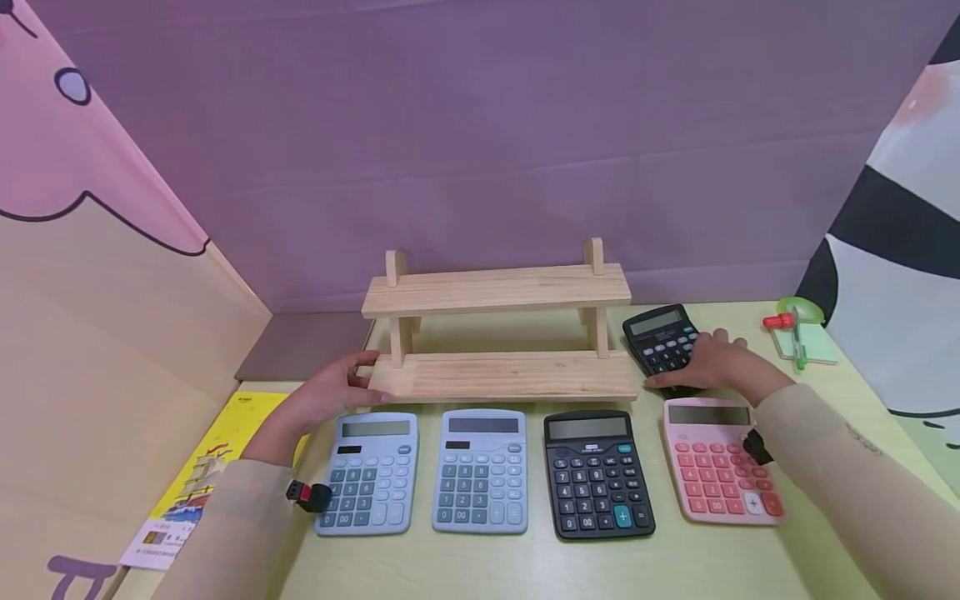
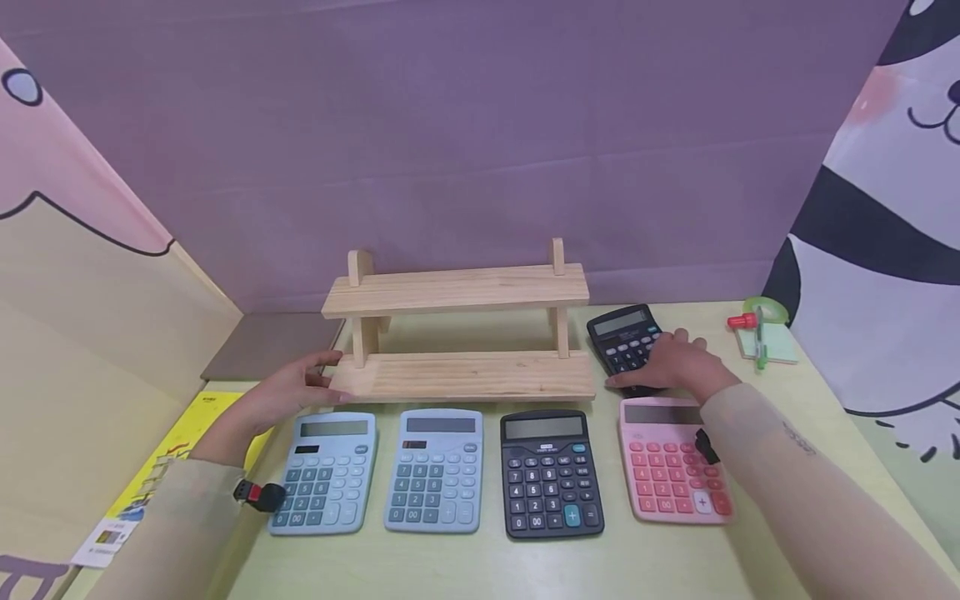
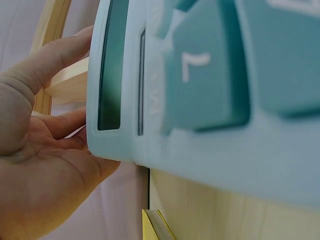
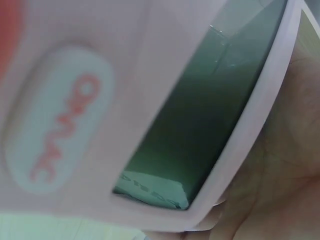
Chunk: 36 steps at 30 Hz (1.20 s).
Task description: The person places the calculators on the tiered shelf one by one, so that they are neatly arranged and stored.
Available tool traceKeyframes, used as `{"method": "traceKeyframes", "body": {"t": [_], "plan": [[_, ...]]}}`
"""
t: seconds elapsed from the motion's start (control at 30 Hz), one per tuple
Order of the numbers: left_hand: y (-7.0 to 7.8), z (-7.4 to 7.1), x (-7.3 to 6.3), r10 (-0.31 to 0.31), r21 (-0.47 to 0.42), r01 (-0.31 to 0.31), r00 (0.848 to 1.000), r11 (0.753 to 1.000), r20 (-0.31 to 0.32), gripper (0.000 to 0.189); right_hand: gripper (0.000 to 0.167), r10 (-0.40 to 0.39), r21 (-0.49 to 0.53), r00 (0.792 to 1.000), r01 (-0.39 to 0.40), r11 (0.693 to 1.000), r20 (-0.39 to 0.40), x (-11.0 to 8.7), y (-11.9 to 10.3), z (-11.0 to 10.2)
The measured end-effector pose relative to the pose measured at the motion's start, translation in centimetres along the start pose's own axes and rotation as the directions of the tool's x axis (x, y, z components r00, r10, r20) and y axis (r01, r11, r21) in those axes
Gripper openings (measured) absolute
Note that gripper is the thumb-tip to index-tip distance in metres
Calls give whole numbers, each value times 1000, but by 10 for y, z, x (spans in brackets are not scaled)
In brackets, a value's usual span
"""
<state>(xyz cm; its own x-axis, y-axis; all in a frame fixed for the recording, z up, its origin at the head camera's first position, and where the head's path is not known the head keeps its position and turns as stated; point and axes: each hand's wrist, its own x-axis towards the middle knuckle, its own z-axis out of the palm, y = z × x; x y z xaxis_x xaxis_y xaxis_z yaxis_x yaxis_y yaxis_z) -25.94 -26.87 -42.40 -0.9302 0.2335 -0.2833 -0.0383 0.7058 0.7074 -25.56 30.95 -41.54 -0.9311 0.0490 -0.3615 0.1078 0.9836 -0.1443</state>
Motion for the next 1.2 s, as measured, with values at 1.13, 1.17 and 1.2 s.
{"method": "traceKeyframes", "body": {"t": [1.13, 1.17, 1.2], "plan": [[-2, 0, -1, 16, 3, -16, 1000, 1000, -2, 99, 129, -38, 146, 953, 86, 986, -301, -27, 5, -17], [-1, 0, -1, 18, 2, -18, 1000, 1000, -2, 99, 129, -38, 153, 950, 89, 984, -309, -29, 4, -18], [-1, 0, -1, 21, 2, -21, 1000, 1000, 0, 100, 130, -38, 160, 948, 92, 983, -315, -31, 4, -19]]}}
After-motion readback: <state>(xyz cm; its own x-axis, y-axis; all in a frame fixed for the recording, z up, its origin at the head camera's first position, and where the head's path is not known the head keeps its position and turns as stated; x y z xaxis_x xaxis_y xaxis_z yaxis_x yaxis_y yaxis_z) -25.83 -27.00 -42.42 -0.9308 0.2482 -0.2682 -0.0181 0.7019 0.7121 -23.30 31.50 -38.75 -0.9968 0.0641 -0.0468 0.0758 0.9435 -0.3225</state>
